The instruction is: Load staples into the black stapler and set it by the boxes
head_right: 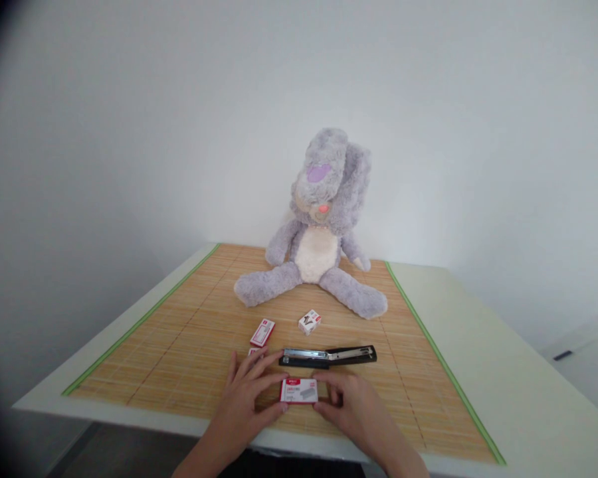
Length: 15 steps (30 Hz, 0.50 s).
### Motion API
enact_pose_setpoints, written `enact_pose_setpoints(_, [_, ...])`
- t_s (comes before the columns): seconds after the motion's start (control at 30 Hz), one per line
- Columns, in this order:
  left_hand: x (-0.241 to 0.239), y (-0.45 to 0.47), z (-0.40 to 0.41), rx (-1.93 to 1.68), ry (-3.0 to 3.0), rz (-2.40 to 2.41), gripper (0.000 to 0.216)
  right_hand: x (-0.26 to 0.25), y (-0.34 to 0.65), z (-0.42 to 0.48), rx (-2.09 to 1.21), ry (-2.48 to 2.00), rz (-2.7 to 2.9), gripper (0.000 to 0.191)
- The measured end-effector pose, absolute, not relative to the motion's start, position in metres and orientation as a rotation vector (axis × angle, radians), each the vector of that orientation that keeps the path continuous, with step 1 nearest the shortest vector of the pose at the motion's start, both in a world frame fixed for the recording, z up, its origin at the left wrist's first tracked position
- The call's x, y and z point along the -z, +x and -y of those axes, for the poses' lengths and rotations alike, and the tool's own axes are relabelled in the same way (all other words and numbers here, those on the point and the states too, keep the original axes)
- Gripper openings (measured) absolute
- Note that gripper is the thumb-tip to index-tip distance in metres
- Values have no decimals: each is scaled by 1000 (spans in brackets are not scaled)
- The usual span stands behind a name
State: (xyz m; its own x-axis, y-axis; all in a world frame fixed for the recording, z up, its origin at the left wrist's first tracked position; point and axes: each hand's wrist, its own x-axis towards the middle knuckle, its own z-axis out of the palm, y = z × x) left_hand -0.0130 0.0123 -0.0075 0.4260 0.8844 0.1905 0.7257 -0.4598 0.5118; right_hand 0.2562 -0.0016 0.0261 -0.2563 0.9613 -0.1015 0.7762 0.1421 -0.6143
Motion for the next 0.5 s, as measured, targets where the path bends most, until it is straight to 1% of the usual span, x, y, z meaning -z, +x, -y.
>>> enact_pose_setpoints(0.13, [8, -14, -14, -601, 2323, -1353, 43, -29, 248, -1, -827, -1658, 2139, 25])
enact_pose_setpoints(0.2, [7, -14, -14, -591, 2318, -1352, 44, -30, 249, -1, -848, -1659, 2143, 23])
enact_pose_setpoints(0.37, [6, -14, -12, -581, 2332, -1363, 44, -22, 250, 1, -839, -1657, 2117, 33])
enact_pose_setpoints(0.5, [8, -13, -11, -617, 2360, -1364, 40, -21, 250, 4, -863, -1643, 2059, 40])
